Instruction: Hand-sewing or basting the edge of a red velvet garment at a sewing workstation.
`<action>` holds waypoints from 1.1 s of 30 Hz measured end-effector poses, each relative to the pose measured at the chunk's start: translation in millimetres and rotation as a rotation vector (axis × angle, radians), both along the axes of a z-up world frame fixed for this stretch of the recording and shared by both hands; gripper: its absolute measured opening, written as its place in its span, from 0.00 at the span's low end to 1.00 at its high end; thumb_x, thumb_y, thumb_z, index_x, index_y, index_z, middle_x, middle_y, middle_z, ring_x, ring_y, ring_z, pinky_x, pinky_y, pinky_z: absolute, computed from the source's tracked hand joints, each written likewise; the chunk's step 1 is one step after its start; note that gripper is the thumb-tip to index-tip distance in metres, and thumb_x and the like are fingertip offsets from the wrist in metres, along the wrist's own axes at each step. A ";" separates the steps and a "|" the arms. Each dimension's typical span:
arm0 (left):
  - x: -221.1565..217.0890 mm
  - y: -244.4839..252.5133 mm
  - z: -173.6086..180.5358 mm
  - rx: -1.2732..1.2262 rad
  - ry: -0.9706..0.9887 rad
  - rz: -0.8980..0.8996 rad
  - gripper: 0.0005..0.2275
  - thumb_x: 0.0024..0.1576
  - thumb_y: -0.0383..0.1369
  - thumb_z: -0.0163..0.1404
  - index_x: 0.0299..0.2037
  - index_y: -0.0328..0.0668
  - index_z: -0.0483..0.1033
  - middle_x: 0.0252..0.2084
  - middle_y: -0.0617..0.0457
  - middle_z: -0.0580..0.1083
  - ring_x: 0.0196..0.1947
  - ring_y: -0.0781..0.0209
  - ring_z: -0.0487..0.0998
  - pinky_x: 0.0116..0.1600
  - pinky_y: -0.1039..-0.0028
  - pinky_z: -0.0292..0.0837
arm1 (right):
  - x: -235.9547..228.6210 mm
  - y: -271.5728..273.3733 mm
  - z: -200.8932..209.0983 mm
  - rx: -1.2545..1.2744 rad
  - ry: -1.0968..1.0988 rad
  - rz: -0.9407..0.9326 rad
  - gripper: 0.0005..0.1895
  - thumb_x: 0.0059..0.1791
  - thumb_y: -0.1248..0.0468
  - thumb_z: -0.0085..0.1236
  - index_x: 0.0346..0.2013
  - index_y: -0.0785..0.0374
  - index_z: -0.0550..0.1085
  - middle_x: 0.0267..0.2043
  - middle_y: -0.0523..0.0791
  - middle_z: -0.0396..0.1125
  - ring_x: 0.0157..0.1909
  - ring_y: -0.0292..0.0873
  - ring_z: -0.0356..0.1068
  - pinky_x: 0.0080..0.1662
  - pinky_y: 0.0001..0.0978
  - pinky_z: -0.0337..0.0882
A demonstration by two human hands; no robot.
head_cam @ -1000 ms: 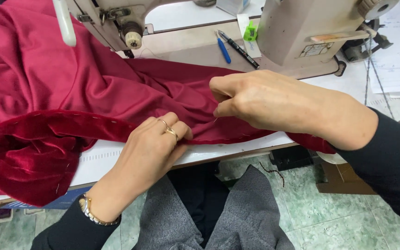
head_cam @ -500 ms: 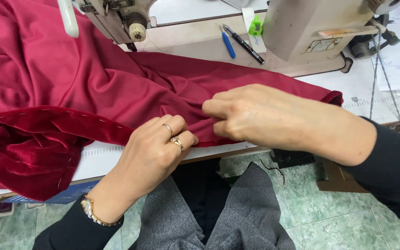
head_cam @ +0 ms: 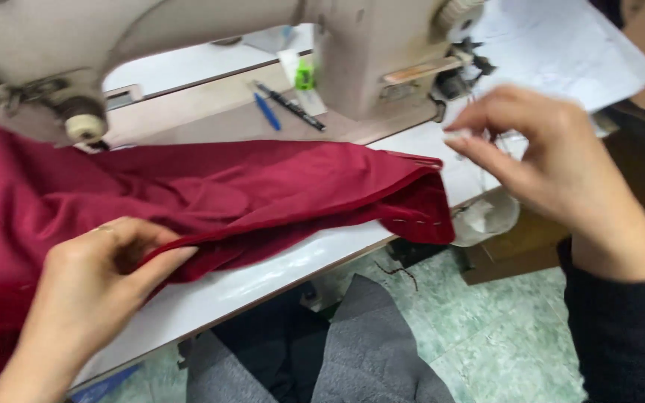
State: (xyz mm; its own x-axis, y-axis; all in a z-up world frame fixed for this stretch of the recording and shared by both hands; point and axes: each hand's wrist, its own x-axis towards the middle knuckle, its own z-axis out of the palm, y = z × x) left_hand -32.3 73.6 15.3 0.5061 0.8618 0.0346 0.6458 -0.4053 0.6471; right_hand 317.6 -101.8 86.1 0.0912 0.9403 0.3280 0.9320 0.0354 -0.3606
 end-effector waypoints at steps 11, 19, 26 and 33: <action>-24.2 10.1 -4.6 -0.241 -0.261 0.053 0.04 0.48 0.22 0.59 0.32 0.29 0.83 0.22 0.47 0.75 0.21 0.63 0.66 0.26 0.77 0.61 | 11.8 -13.7 -98.0 -0.042 0.255 -0.263 0.12 0.43 0.61 0.61 0.40 0.57 0.75 0.42 0.42 0.67 0.23 0.35 0.63 0.33 0.27 0.67; -101.5 50.2 27.9 -0.162 -0.296 0.094 0.07 0.56 0.24 0.52 0.30 0.25 0.80 0.17 0.36 0.77 0.15 0.52 0.72 0.20 0.70 0.63 | 11.9 -0.5 -35.3 -0.153 1.040 -0.090 0.06 0.46 0.73 0.54 0.37 0.73 0.72 0.17 0.60 0.71 0.18 0.49 0.73 0.25 0.31 0.74; -92.9 40.8 50.4 -0.541 -0.327 0.051 0.12 0.59 0.24 0.50 0.30 0.17 0.81 0.27 0.39 0.79 0.25 0.54 0.74 0.31 0.69 0.68 | 8.3 10.4 -23.9 -0.150 0.719 -0.043 0.09 0.45 0.72 0.56 0.37 0.71 0.80 0.19 0.51 0.67 0.25 0.43 0.66 0.40 0.32 0.69; -95.5 43.9 41.5 -0.572 -0.359 -0.010 0.10 0.58 0.28 0.51 0.30 0.25 0.81 0.27 0.46 0.78 0.24 0.62 0.73 0.29 0.77 0.64 | 13.0 11.2 -30.3 -0.136 0.677 -0.117 0.08 0.46 0.71 0.57 0.35 0.72 0.81 0.16 0.51 0.62 0.25 0.43 0.60 0.34 0.33 0.63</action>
